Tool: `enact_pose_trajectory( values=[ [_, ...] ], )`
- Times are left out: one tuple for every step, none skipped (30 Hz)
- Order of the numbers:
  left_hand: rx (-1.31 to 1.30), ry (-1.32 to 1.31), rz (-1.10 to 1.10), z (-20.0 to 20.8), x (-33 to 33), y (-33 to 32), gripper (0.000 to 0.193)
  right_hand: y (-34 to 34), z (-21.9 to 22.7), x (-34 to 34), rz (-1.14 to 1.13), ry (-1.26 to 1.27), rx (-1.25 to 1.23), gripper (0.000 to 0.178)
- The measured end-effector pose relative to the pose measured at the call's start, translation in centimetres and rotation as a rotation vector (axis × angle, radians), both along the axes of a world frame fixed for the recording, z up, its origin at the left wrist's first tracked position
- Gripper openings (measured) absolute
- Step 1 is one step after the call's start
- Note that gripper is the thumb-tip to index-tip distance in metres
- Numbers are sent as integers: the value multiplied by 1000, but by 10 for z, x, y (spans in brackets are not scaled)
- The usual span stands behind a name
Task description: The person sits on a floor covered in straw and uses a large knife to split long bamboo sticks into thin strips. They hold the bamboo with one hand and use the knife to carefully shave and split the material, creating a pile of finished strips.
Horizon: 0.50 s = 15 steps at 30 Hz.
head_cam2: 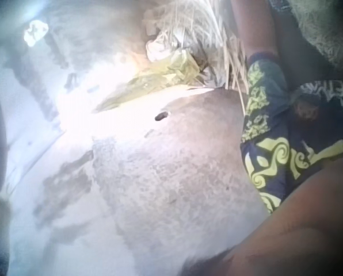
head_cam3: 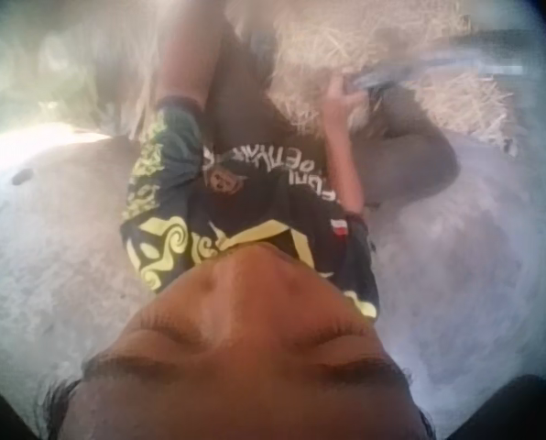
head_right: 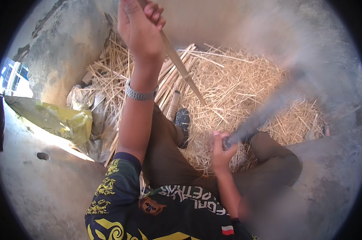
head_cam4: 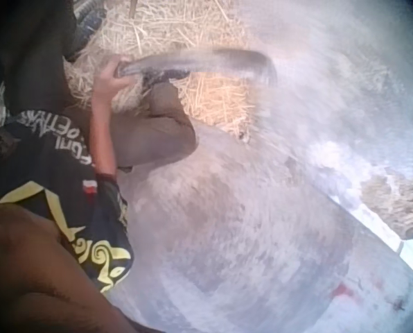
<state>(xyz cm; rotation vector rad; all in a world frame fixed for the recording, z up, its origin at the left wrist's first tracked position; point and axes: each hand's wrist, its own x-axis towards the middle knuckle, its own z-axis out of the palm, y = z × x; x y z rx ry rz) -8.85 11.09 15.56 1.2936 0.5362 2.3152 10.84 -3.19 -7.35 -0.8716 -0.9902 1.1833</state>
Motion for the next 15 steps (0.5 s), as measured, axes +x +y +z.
enact_pose_trajectory(
  values=[
    [17,-34,-33,0,5,1,33,1,1,-2,-19,107,90,25],
    [14,22,-22,-2,8,0,36,2,-23,-3,-19,24,47,25],
    [19,81,-13,-1,12,-2,39,6,-63,-5,-19,-56,10,24],
    [31,141,-2,0,15,-1,43,12,-66,-11,-16,-135,-17,24],
    [26,153,-27,-4,24,-7,40,16,-67,-13,26,-569,-127,25],
    [48,183,-11,-10,27,-6,40,13,-69,-15,43,-634,-208,26],
    [84,219,6,-11,28,-4,40,15,-70,-19,56,-691,-277,28],
    [119,255,22,-10,29,-3,40,15,-70,-20,68,-748,-347,30],
    [49,262,-33,-11,26,-9,40,12,-68,-17,85,-768,-348,31],
    [45,259,-15,-11,27,-9,40,13,-72,-15,116,-726,-356,31],
    [41,257,3,-9,29,-9,40,14,-79,-12,147,-683,-364,31],
    [36,255,21,-8,30,-10,40,15,-85,-10,177,-640,-372,31],
    [50,249,-11,-8,30,-9,40,15,-79,-11,243,-528,-465,30],
    [64,243,-43,-8,30,-7,40,14,-73,-14,308,-413,-555,29],
    [78,237,-75,-8,29,-5,40,13,-66,-14,371,-296,-643,28]
  ],
)
